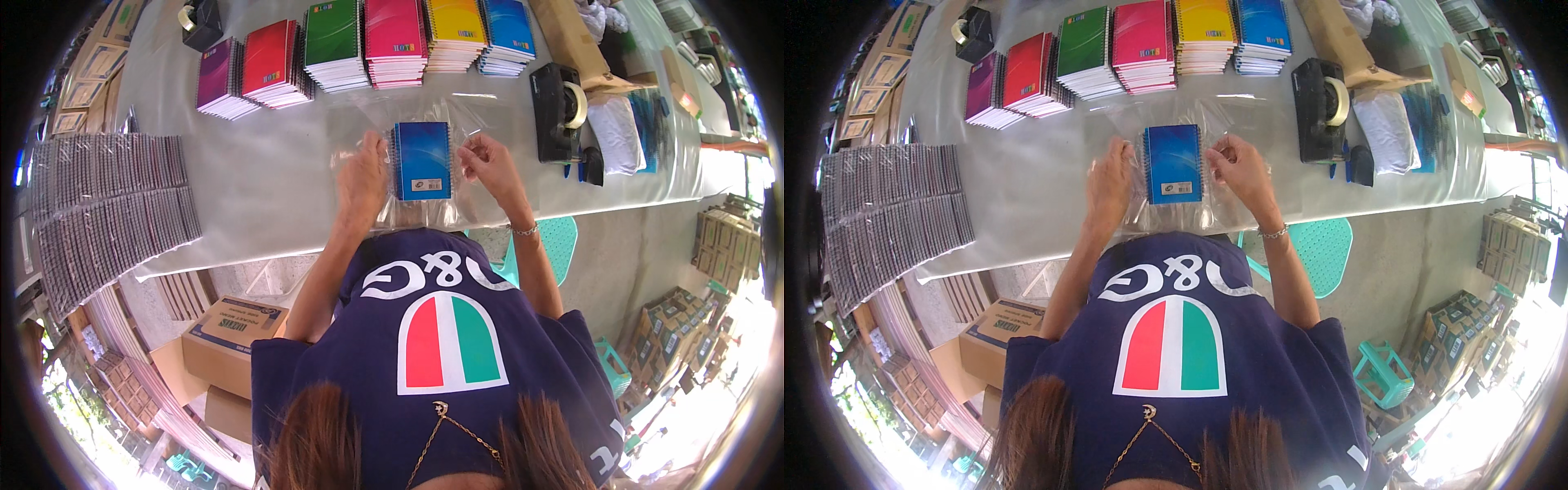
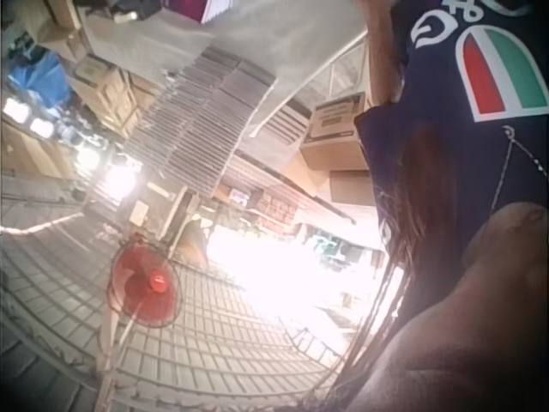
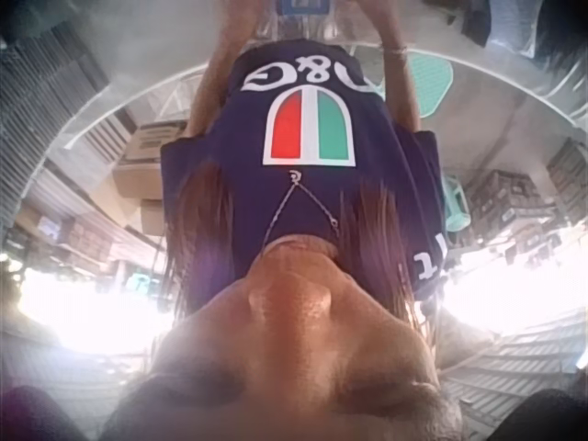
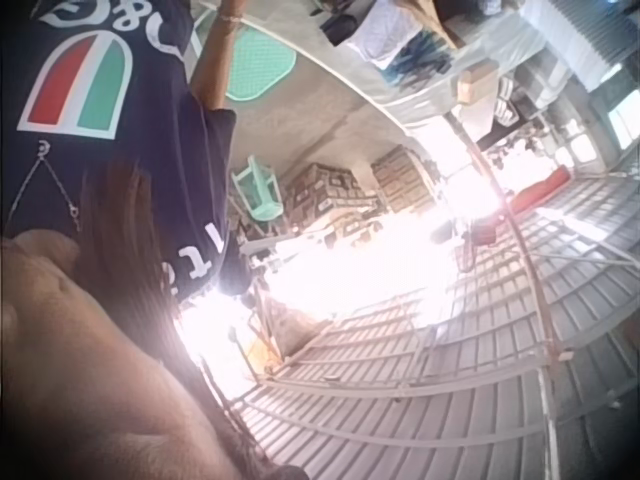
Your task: The person places a stack of colorful spiral-bound notebooks into a clear plastic bag, seals it with tape, and sets it aside. The process is repeated with different stacks of notebooks throughout the clip.
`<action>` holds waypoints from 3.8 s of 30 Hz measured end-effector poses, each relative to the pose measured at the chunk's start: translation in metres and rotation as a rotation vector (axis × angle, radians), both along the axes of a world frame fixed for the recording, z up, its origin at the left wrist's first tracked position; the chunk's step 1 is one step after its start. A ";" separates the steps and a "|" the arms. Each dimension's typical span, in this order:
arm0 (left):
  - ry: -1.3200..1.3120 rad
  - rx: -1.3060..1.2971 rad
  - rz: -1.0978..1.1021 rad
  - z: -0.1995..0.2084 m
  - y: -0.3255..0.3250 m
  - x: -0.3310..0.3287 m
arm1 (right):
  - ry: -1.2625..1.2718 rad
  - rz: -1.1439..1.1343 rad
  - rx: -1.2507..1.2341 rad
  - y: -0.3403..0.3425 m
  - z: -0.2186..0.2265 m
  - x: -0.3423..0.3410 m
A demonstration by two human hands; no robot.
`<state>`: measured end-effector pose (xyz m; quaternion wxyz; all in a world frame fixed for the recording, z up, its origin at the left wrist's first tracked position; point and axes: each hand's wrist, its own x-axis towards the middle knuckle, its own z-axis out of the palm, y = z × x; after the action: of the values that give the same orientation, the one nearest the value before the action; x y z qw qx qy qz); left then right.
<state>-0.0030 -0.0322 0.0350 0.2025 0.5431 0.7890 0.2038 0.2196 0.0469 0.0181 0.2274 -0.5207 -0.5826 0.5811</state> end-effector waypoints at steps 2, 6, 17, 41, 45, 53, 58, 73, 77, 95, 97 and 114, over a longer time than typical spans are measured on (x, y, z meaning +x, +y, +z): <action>-0.063 0.044 -0.029 -0.006 0.000 0.002 | 0.031 -0.008 -0.034 -0.001 0.004 -0.007; -0.140 -0.007 -0.047 -0.001 0.006 0.012 | 0.045 -0.025 -0.081 -0.006 0.000 -0.023; -0.130 -0.082 -0.041 -0.020 0.020 0.040 | -0.428 -0.007 0.268 -0.023 0.000 -0.062; -0.172 0.060 -0.539 -0.009 0.014 -0.025 | -0.404 -0.064 0.441 -0.033 -0.013 -0.070; -0.151 0.065 -0.541 -0.012 0.016 -0.025 | -0.341 -0.097 0.410 -0.032 -0.014 -0.068; -0.002 0.008 -0.634 -0.035 0.018 -0.023 | -0.289 -0.094 0.175 -0.026 -0.010 -0.066; -0.066 -0.060 -0.663 -0.037 0.023 -0.018 | -0.315 -0.099 0.067 -0.020 -0.005 -0.067; -0.069 -0.052 -0.646 -0.042 0.022 -0.015 | -0.547 0.514 0.382 0.020 0.025 -0.040; -0.048 -0.050 -0.628 -0.042 0.024 -0.013 | -0.360 0.548 0.557 0.010 0.007 -0.024; -0.170 0.005 -0.291 -0.034 0.012 -0.019 | -0.438 0.284 0.540 -0.006 -0.001 -0.027; -0.176 -0.004 -0.277 -0.035 0.010 -0.018 | -0.269 -0.120 0.860 0.009 -0.004 0.008; -0.118 -0.098 -0.264 -0.030 0.012 -0.015 | 0.114 -0.509 0.021 0.050 -0.008 0.209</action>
<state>-0.0178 -0.0197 0.0046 0.2997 0.6188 0.7064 0.1683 0.4284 0.0970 0.0104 0.4041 -0.6146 -0.4249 0.5276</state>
